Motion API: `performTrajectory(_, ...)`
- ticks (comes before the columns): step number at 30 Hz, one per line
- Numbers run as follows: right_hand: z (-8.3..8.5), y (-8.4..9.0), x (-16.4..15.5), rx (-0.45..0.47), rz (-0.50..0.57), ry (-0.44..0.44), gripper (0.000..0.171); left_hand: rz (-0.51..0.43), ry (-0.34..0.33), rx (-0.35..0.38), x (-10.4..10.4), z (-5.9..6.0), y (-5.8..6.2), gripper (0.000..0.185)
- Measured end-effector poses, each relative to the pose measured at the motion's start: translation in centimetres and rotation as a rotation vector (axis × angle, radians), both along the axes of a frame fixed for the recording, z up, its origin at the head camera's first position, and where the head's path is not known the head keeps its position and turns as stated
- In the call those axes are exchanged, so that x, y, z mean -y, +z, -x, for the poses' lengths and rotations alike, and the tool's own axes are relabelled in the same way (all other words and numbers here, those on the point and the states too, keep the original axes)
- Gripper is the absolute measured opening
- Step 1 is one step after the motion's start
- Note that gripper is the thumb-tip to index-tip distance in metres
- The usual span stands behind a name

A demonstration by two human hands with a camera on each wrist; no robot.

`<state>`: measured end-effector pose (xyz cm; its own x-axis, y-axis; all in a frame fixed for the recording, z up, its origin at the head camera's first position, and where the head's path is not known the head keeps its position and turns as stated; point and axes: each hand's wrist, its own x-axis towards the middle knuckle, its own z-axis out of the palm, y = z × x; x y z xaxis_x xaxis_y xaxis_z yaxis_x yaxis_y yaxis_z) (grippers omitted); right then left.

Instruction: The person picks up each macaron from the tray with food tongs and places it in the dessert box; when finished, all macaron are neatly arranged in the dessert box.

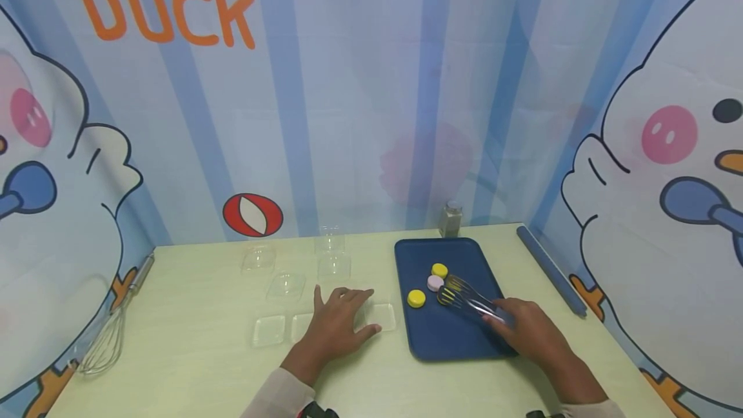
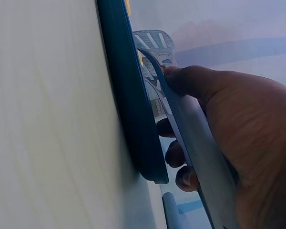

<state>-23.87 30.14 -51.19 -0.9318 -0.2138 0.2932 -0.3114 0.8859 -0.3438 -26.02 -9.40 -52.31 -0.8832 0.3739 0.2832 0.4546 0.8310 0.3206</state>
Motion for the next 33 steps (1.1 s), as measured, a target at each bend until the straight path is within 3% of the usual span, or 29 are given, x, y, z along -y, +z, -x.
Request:
performTrajectory(19, -0.6, 0.8, 0.1, -0.047, -0.026, -0.012, 0.037, 0.009, -0.007, -0.009, 0.1, 0.2, -0.3, 0.064)
performTrajectory(28, -0.8, 1.4, 0.7, -0.142, -0.032, 0.033, 0.036, 0.034, -0.01, 0.003, 0.1, 0.3, -0.2, 0.065)
performTrajectory(33, -0.7, 2.0, 1.8, -0.118, -0.032, 0.072, 0.035, 0.033, -0.006, 0.019, 0.0, 0.3, -0.2, 0.066)
